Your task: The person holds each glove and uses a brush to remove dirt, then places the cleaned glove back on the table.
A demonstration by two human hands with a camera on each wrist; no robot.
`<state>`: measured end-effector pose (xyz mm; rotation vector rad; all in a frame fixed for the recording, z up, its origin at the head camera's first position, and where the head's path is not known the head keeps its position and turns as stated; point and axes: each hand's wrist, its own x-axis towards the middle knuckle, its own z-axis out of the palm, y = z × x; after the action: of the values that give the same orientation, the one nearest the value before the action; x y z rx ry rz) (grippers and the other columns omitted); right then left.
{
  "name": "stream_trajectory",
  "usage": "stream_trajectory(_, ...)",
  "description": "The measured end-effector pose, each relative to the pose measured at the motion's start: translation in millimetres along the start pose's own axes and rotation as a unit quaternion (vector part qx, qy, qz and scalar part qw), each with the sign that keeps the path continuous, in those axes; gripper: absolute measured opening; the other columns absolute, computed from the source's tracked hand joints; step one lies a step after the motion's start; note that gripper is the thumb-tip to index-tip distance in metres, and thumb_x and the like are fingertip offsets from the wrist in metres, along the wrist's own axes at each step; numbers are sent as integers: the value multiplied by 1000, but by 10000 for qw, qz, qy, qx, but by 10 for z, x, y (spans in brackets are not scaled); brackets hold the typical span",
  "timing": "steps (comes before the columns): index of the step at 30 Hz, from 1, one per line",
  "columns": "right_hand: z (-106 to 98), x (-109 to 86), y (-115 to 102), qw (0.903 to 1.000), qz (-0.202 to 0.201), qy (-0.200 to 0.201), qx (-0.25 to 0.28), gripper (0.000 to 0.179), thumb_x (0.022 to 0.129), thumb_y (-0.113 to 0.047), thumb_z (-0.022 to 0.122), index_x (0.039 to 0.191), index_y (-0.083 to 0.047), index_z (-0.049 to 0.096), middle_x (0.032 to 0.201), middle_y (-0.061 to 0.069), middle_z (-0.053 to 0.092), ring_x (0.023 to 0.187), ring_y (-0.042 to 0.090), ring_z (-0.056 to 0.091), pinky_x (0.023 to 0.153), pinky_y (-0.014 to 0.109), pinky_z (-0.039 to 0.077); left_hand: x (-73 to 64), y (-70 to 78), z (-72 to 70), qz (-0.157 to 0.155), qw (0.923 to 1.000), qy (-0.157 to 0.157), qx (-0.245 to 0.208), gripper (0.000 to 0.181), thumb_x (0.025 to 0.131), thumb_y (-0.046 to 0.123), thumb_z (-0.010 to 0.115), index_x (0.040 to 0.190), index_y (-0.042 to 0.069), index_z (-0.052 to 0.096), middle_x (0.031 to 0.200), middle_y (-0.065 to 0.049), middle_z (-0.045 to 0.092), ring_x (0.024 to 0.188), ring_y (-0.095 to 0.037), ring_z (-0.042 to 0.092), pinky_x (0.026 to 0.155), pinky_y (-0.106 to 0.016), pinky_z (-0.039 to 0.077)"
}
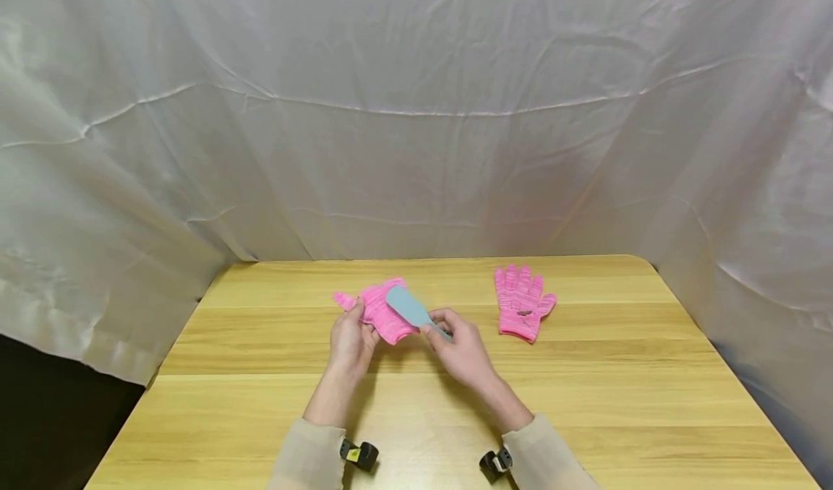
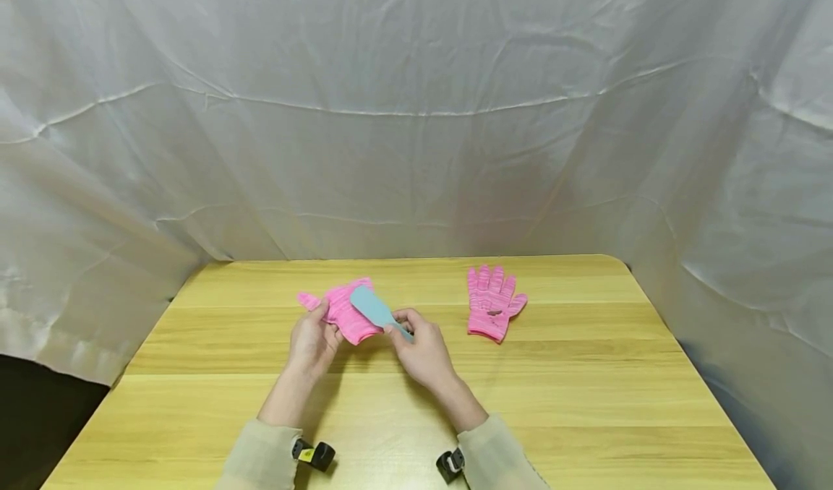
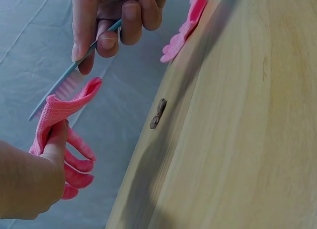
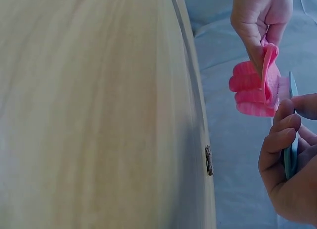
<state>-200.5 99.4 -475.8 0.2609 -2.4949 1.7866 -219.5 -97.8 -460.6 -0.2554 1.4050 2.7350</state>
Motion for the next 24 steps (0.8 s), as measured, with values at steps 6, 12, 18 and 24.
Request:
stream_trajectory(6,10,3,12,9998,14,41,-190,20,100,-15,69,116,-4,70,81,15,69,66,13,54,59,23,42,-1,-14,-2,-20,9999,21,105,45,115,21,29,149,-8,37,130,-11,63,114,-16,66,103,-32,54)
stream_trajectory(12,3,-2,-1,9997,-3,89,-244,20,100,-17,70,116,-5,70,79,11,69,66,13,54,60,24,42,8,-5,-13,-33,10000,-4,92,46,115,21,28,149,-8,35,132,-12,63,114,-16,66,103,-31,54)
stream_trajectory(18,-6,3,0,9994,25,184,-298,20,99,-18,71,114,-6,71,73,-1,64,63,12,51,59,23,41,7,12,-21,-40,10000,4,40,44,115,22,28,147,-7,36,128,-10,65,112,-15,67,102,-31,54)
stream_trajectory(24,-27,10,19,9995,138,158,-217,21,100,-18,70,117,-6,70,78,9,67,63,13,51,56,23,39,21,23,-18,-31,10000,-32,-86,43,115,22,27,146,-6,37,126,-8,65,113,-15,66,104,-32,53)
